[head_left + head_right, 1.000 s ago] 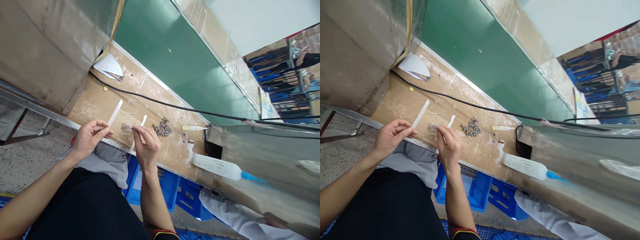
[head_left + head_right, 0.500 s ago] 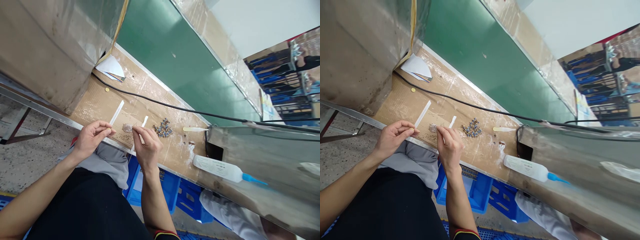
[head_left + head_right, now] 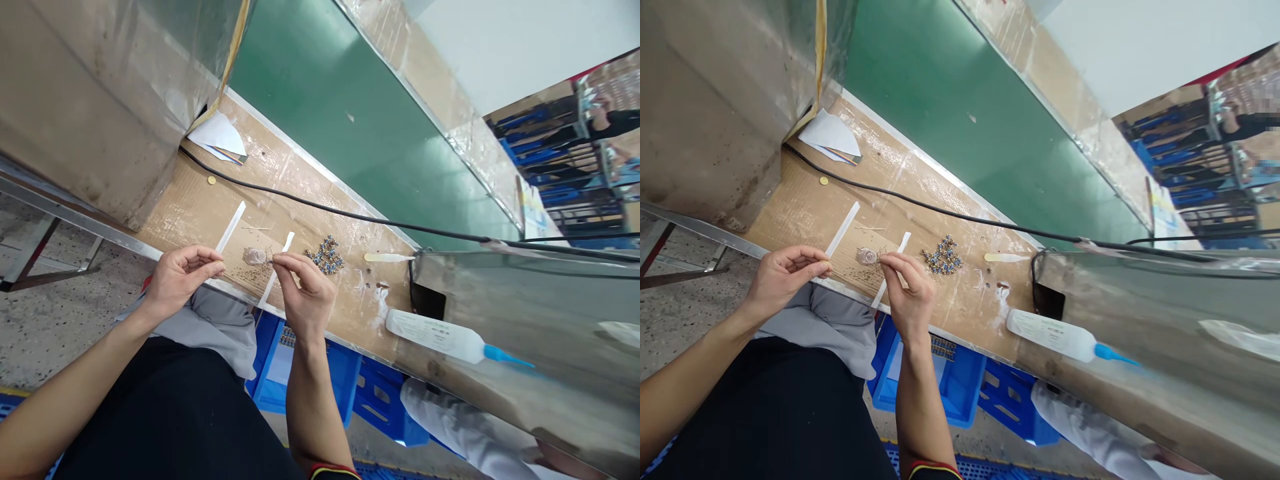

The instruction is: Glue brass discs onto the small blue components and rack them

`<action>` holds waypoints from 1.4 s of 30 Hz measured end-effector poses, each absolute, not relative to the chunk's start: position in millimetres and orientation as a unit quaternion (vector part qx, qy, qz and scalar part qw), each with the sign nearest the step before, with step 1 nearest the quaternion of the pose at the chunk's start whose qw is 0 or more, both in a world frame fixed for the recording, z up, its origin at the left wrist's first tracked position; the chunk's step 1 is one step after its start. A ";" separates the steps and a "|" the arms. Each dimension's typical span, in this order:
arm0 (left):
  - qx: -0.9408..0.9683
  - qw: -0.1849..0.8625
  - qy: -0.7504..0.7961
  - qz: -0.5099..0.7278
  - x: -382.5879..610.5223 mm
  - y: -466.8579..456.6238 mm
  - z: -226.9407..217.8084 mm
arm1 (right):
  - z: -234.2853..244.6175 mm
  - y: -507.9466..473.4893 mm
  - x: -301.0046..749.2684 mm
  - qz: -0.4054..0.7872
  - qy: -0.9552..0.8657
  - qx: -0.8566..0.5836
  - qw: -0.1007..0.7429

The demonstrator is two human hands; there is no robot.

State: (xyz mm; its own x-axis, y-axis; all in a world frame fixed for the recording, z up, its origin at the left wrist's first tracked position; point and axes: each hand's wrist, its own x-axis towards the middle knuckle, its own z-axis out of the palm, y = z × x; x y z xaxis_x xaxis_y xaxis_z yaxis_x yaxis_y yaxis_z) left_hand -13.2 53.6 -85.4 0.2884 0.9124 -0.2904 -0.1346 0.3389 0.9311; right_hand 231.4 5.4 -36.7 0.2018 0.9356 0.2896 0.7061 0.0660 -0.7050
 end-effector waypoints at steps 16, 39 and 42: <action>0.424 0.684 0.458 0.378 -12.7 54.5 -82.3 | -47.4 8.0 230.6 0.156 -0.642 -0.645 0.383; 0.425 0.692 0.455 0.365 -14.8 56.6 -84.7 | -50.9 6.1 228.5 0.029 -0.653 -0.645 0.396; 0.425 0.692 0.456 0.364 -14.3 57.0 -85.0 | -52.4 5.9 228.1 0.047 -0.659 -0.640 0.391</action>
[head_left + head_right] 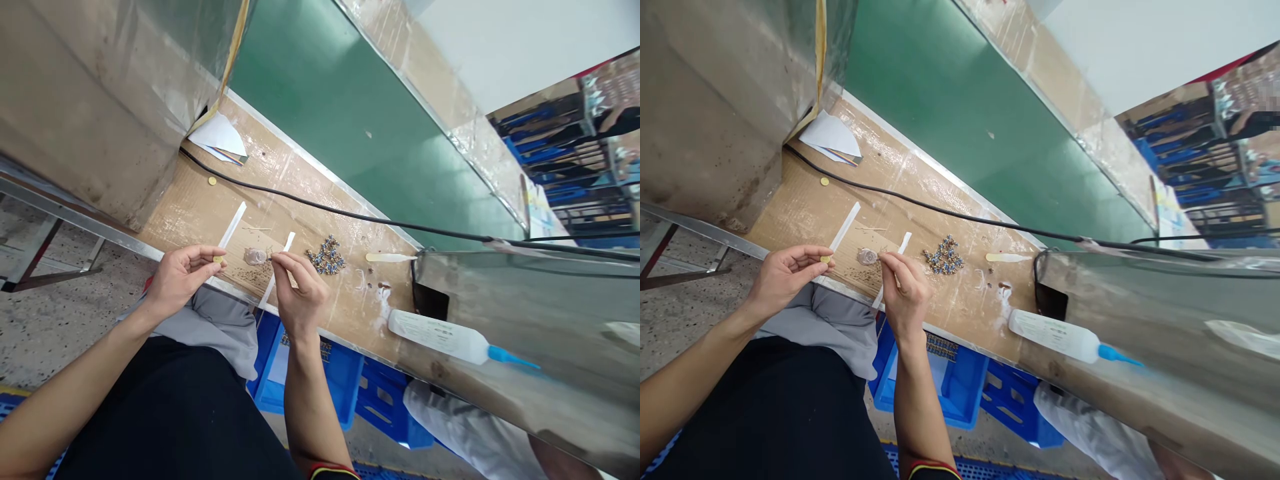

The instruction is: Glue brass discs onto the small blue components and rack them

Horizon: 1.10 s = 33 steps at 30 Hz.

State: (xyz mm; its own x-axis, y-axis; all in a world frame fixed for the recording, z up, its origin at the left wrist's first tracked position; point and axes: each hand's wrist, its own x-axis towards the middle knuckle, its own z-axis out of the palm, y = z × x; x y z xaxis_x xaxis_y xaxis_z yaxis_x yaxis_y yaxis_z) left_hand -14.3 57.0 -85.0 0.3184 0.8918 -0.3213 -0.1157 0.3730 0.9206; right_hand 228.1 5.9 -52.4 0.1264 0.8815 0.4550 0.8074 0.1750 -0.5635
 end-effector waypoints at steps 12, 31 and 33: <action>0.413 0.697 0.454 0.371 -13.3 56.0 -84.2 | -55.6 7.5 226.4 0.050 -0.642 -0.646 0.410; 0.461 0.684 0.438 0.357 0.0 24.8 -51.4 | -19.2 -26.1 190.8 0.118 -0.615 -0.589 0.512; 0.487 0.666 0.437 0.358 0.7 23.6 -46.2 | -21.2 -27.6 184.9 0.120 -0.616 -0.581 0.518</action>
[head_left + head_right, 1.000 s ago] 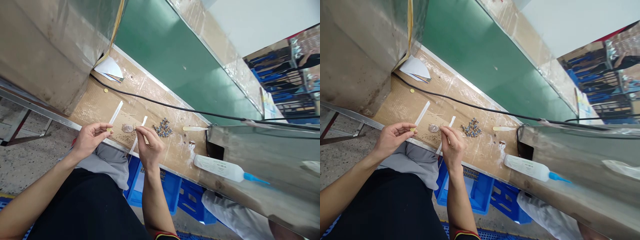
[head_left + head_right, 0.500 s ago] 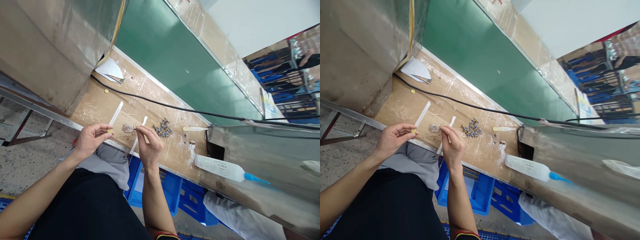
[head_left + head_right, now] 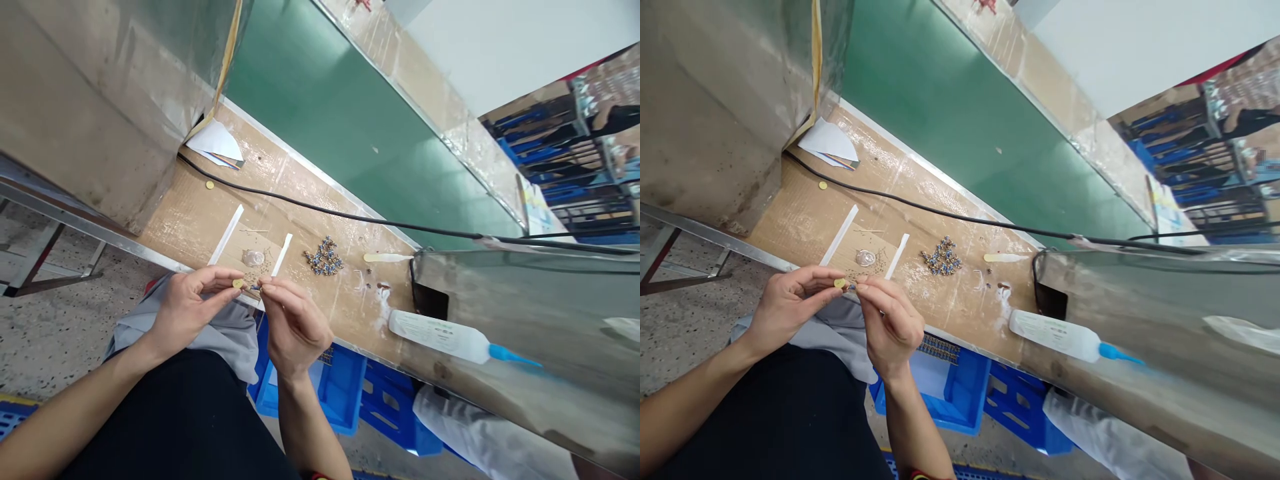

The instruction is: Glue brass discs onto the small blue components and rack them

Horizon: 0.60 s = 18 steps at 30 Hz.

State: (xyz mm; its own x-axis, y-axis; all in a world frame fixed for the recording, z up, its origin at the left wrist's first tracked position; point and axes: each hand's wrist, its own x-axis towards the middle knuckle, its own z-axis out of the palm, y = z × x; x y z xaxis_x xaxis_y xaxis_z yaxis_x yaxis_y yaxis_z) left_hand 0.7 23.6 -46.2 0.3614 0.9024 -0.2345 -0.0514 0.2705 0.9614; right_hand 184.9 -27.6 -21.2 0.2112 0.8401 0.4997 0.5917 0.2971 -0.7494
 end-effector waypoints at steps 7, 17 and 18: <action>0.577 0.584 0.435 0.371 2.3 19.2 -34.5 | -28.1 -29.7 179.8 0.145 -0.606 -0.581 0.524; 0.615 0.542 0.434 0.375 1.9 17.2 -25.2 | -26.0 -31.8 178.5 0.133 -0.609 -0.581 0.523; 0.621 0.533 0.435 0.375 1.7 17.0 -25.2 | -25.7 -31.8 178.7 0.131 -0.612 -0.579 0.522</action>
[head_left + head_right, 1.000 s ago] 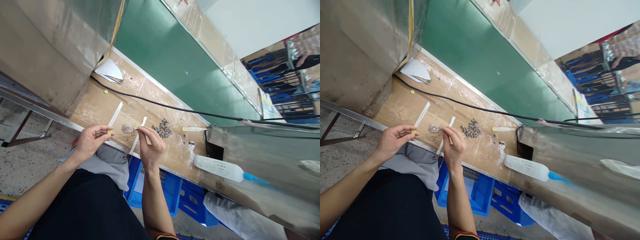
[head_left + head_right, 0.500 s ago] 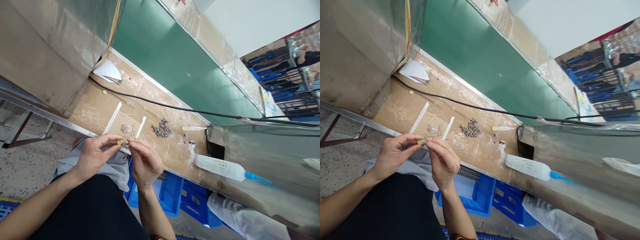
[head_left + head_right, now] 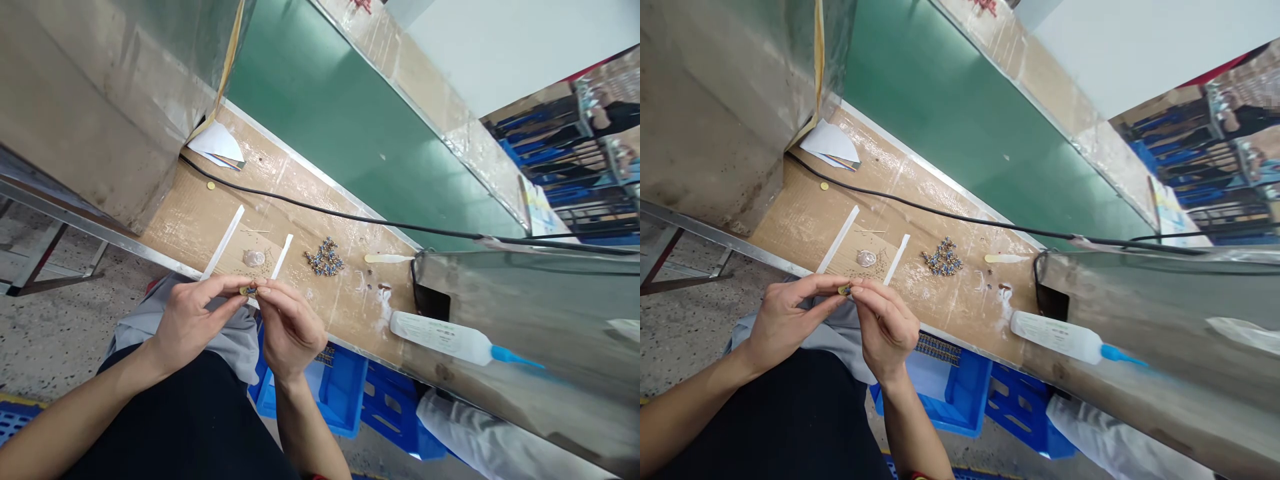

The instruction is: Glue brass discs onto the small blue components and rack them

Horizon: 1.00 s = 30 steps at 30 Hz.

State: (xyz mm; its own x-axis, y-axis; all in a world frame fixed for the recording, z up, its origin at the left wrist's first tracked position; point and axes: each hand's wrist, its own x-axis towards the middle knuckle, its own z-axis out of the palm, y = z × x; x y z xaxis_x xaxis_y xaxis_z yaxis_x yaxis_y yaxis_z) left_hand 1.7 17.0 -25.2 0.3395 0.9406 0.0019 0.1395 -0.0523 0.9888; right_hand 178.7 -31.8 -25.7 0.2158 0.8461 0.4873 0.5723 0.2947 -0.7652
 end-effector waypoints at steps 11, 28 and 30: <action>0.701 0.417 0.431 0.386 -0.4 12.3 -19.9 | -25.5 -37.4 183.2 0.074 -0.683 -0.540 0.487; 0.678 0.453 0.424 0.395 4.0 6.6 -3.5 | -33.9 -48.8 184.8 -0.037 -0.723 -0.492 0.483; 0.667 0.463 0.427 0.398 4.1 5.6 -2.5 | -34.4 -51.2 185.0 -0.042 -0.727 -0.488 0.482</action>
State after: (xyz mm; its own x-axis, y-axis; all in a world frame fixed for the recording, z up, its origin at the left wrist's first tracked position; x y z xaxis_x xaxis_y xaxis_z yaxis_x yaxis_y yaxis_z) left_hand 4.1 5.6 -2.5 0.3190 0.9380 0.1353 0.2020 -0.2068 0.9573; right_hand 185.0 -51.2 -34.4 -0.0604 0.6682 0.7415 0.7495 0.5210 -0.4085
